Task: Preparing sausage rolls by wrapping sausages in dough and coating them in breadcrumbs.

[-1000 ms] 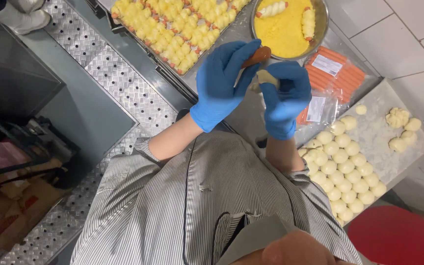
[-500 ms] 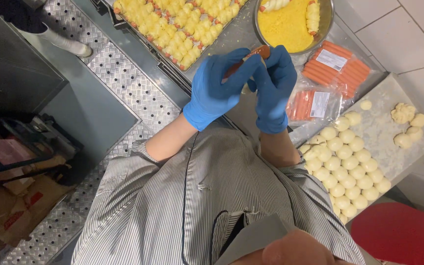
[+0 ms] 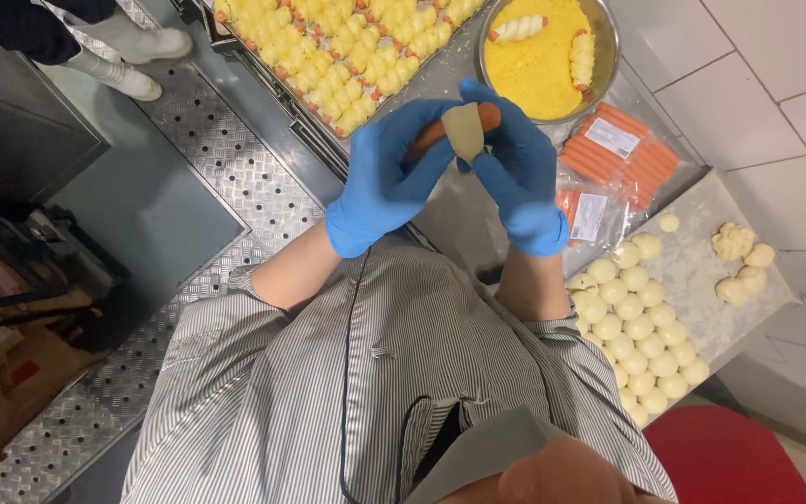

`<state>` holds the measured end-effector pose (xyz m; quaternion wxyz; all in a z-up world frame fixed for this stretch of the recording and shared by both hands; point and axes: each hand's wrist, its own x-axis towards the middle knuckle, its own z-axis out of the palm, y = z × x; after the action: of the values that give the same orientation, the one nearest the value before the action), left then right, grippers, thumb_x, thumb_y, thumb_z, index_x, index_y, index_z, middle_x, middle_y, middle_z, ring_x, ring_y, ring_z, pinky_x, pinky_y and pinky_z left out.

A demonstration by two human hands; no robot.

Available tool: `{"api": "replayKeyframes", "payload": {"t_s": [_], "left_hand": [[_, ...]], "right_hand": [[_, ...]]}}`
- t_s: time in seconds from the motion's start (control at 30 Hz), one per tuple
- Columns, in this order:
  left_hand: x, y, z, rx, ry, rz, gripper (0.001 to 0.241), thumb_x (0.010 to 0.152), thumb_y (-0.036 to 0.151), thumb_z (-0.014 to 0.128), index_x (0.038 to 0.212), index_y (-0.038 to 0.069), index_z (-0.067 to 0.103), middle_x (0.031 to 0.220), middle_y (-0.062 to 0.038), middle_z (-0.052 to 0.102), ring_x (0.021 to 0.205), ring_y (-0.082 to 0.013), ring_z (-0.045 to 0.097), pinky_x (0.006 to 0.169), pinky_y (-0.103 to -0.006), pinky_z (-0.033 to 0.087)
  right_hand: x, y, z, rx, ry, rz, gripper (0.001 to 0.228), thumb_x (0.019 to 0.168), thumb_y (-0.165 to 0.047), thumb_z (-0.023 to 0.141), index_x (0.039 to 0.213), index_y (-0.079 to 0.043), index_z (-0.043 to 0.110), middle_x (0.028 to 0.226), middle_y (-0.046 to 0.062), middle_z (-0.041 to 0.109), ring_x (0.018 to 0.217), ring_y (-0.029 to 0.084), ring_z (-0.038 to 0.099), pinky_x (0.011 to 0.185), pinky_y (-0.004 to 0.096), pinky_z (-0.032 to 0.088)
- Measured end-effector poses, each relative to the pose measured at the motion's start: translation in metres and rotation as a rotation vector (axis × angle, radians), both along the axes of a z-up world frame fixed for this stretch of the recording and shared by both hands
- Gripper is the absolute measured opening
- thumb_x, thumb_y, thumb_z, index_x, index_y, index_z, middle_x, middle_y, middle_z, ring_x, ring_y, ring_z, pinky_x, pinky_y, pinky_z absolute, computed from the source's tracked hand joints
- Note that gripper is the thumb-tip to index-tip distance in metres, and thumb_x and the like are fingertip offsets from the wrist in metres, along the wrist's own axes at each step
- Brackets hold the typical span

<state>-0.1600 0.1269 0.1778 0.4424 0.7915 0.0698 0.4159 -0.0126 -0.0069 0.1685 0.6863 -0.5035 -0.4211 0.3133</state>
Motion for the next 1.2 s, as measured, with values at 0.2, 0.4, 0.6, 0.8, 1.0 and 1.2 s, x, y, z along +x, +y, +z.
{"api": "replayKeyframes", "payload": {"t_s": [0.2, 0.4, 0.6, 0.8, 1.0, 1.2], "left_hand": [[-0.006, 0.006, 0.0, -0.16, 0.14, -0.111, 0.015, 0.103, 0.01, 0.07, 0.115, 0.001, 0.068, 0.085, -0.009, 0.064, 0.07, -0.0139, 0.06, 0.066, -0.0285, 0.047], [-0.004, 0.023, -0.014, -0.799, 0.222, -0.349, 0.03, 0.108, 0.023, 0.054, 0.124, 0.0, 0.065, 0.075, 0.003, 0.05, 0.061, -0.0046, 0.042, 0.054, -0.0214, 0.033], [-0.005, 0.045, -0.052, -1.494, -0.022, -0.701, 0.035, 0.109, 0.026, 0.048, 0.123, -0.004, 0.059, 0.077, 0.005, 0.042, 0.059, -0.0039, 0.033, 0.05, -0.0193, 0.026], [-0.017, 0.047, -0.046, -0.921, 0.213, -0.806, 0.03, 0.106, 0.024, 0.06, 0.115, -0.003, 0.065, 0.077, 0.0, 0.054, 0.061, -0.0072, 0.045, 0.052, -0.025, 0.033], [-0.009, 0.046, -0.079, 0.065, 0.594, -0.357, 0.035, 0.101, 0.037, 0.067, 0.104, 0.003, 0.072, 0.082, -0.014, 0.069, 0.07, -0.0241, 0.064, 0.065, -0.0375, 0.051], [-0.024, 0.066, -0.067, -0.724, 0.373, -0.296, 0.034, 0.107, 0.031, 0.051, 0.114, 0.003, 0.068, 0.076, 0.001, 0.053, 0.063, -0.0094, 0.046, 0.056, -0.0264, 0.034]], "right_hand": [[0.004, 0.002, -0.009, -0.061, 0.026, 0.056, 0.043, 0.099, -0.009, 0.056, 0.141, 0.0, 0.055, 0.13, 0.007, 0.06, 0.105, 0.013, 0.06, 0.086, 0.028, 0.052], [0.021, 0.004, -0.034, -0.165, -0.03, 0.246, 0.042, 0.105, -0.039, 0.054, 0.119, 0.0, 0.061, 0.09, 0.003, 0.061, 0.074, 0.009, 0.053, 0.065, 0.024, 0.043], [0.028, 0.004, -0.1, -0.351, 0.323, 0.619, 0.051, 0.101, -0.049, 0.059, 0.109, 0.001, 0.064, 0.073, 0.002, 0.055, 0.06, 0.011, 0.048, 0.054, 0.027, 0.039], [0.055, 0.035, -0.144, -0.348, 0.418, 0.742, 0.037, 0.105, -0.036, 0.057, 0.094, -0.002, 0.063, 0.068, 0.001, 0.055, 0.055, 0.011, 0.048, 0.05, 0.027, 0.04], [0.038, 0.034, -0.039, -0.517, 0.11, 0.366, 0.021, 0.103, -0.02, 0.059, 0.107, -0.002, 0.066, 0.077, -0.002, 0.055, 0.064, 0.005, 0.047, 0.056, 0.022, 0.037], [0.015, 0.032, -0.015, -0.4, -0.062, 0.657, 0.039, 0.096, -0.02, 0.062, 0.13, -0.003, 0.059, 0.086, -0.002, 0.056, 0.077, 0.007, 0.052, 0.07, 0.023, 0.044]]}}
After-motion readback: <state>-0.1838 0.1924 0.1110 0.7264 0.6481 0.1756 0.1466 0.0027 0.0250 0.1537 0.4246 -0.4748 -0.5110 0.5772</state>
